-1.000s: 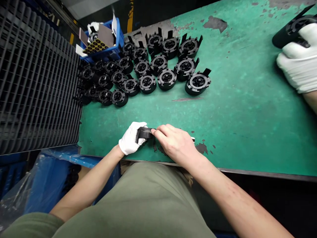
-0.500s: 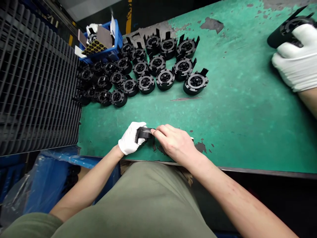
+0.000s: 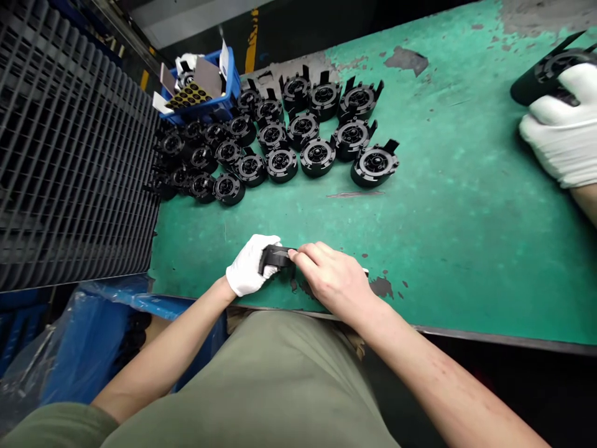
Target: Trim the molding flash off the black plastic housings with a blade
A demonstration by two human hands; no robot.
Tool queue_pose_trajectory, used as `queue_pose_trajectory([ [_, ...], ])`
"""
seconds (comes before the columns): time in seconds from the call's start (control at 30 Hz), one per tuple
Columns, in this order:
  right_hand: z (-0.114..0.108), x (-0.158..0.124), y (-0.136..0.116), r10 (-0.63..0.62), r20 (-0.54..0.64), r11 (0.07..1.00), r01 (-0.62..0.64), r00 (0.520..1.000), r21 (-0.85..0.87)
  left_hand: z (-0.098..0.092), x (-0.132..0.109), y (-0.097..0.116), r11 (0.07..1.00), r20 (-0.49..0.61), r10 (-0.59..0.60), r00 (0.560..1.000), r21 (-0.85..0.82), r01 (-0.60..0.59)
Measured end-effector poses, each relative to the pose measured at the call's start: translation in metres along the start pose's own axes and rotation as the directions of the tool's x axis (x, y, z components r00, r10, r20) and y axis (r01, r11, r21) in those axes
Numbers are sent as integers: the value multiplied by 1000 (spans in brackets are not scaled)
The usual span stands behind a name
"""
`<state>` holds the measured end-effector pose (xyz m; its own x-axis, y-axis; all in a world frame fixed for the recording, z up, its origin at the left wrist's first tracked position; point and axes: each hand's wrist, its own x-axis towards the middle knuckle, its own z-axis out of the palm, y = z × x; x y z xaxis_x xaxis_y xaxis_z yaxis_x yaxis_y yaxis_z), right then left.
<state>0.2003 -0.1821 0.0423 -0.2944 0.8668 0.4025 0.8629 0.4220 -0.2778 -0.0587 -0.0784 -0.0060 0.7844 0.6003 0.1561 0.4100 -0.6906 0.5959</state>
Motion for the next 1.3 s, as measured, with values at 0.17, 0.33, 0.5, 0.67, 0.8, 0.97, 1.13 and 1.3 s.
queue_pose_trajectory([
  [0.17, -1, -1, 3, -16, -6, 1000, 16, 1000, 1, -1, 0, 0, 1000, 13, 5, 1000, -3, -5],
  [0.33, 3, -2, 6, 3, -20, 1000, -3, 1000, 23, -1, 0, -1, 1000, 19, -7, 1000, -8, 8],
  [0.5, 4, -3, 5, 5, -17, 999, -4, 1000, 51, -4, 3, 3, 1000, 27, -7, 1000, -15, 7],
  [0.67, -2, -11, -3, -114, -4, 985, 113, 994, 127, -3, 1, 1, 1000, 24, -11, 1000, -20, 11],
  [0.8, -8, -21, -4, -98, -42, 979, 104, 994, 177, -1, -3, -2, 1000, 15, -9, 1000, -30, 10],
  [0.97, -7, -11, 2, 41, -78, 995, -34, 996, 90, -1, -2, -3, 999, 18, -9, 1000, -33, 10],
  [1.13, 1, 1, -2, 48, -61, 997, -45, 997, 58, -1, -1, -2, 999, 21, -19, 1000, -28, 20],
  [1.3, 1, 0, -2, 21, -58, 999, -19, 998, 33, -1, -2, -1, 999, 26, -34, 999, -24, 34],
])
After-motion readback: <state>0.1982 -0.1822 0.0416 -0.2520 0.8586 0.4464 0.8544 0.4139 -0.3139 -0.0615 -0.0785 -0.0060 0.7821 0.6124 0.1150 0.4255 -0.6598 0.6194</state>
